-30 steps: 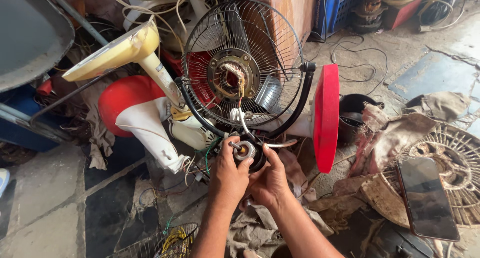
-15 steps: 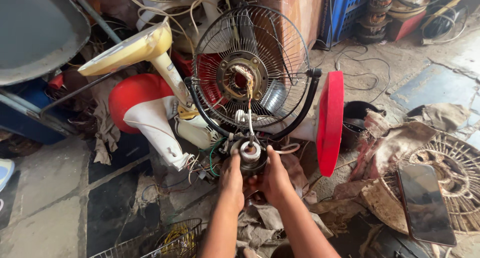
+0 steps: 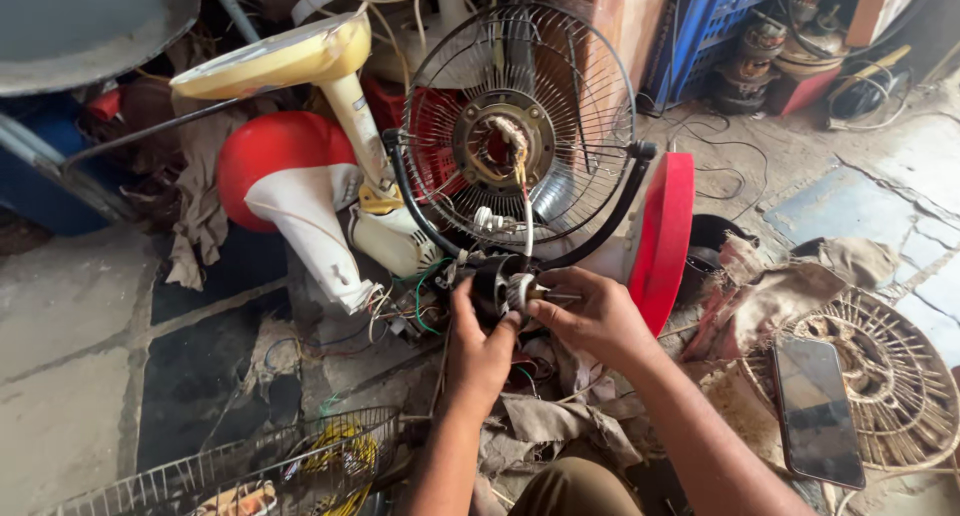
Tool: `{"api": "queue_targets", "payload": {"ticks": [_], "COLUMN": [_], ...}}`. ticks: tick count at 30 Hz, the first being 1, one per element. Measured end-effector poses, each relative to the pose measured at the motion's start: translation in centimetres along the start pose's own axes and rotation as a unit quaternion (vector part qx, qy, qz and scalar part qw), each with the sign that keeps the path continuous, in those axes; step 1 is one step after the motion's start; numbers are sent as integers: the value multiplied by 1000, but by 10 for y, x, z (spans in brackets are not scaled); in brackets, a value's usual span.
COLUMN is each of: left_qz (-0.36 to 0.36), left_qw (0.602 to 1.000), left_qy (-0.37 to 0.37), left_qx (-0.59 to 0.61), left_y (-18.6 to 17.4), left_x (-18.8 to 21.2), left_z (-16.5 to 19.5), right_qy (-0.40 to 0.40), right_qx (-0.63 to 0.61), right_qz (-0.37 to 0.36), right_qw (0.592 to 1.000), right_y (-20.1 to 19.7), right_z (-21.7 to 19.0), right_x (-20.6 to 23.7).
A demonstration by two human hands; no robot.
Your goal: The person sits on the floor of a cluttered fan repair workshop and reassembles an electric fan. They fit a rotor and bearing components onto the motor shaft, attach the motor housing to the fan guard, and press the rear cover into place by hand.
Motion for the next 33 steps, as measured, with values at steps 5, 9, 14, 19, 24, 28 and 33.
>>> {"api": "queue_targets", "payload": {"ticks": [5, 9, 14, 19, 24, 28, 33], "left_qz": [12, 18, 4, -5, -5, -7, -1], "left_qw": [995, 995, 999, 1000, 998, 999, 997], "left_qy": [9, 26, 17, 0, 13, -3, -4], "left_qx": [-97, -93, -47, -18, -63, -53, -74], "left_y": [-14, -19, -17, -15, -17, -17, -17], "left_x": [10, 10, 9, 6, 6, 7, 7], "left_z": [6, 14, 9, 6, 15, 18, 19], "right_qy": [-45, -34, -27, -23, 13, 0, 40], "right_qx": [103, 123, 131, 124, 105, 63, 115], "right_qz": [6, 14, 32, 31, 40, 26, 46], "right_qw": [994, 992, 990, 992, 994, 998, 992], "right_y": [10, 19, 21, 21, 21, 25, 19], "right_z": [-1, 1, 0, 0, 7, 4, 9], "right_x": [-5, -6, -5, -6, -8, -10, -9]}}
Point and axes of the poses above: each hand's wrist, its own x-axis away from the middle knuckle, its own y-axis out of the palm, z = x × y, the point moved 9 cm from there along -x, towards the middle knuckle, and after that the axes turned 9 degrees about z, right-handed, at the moved point
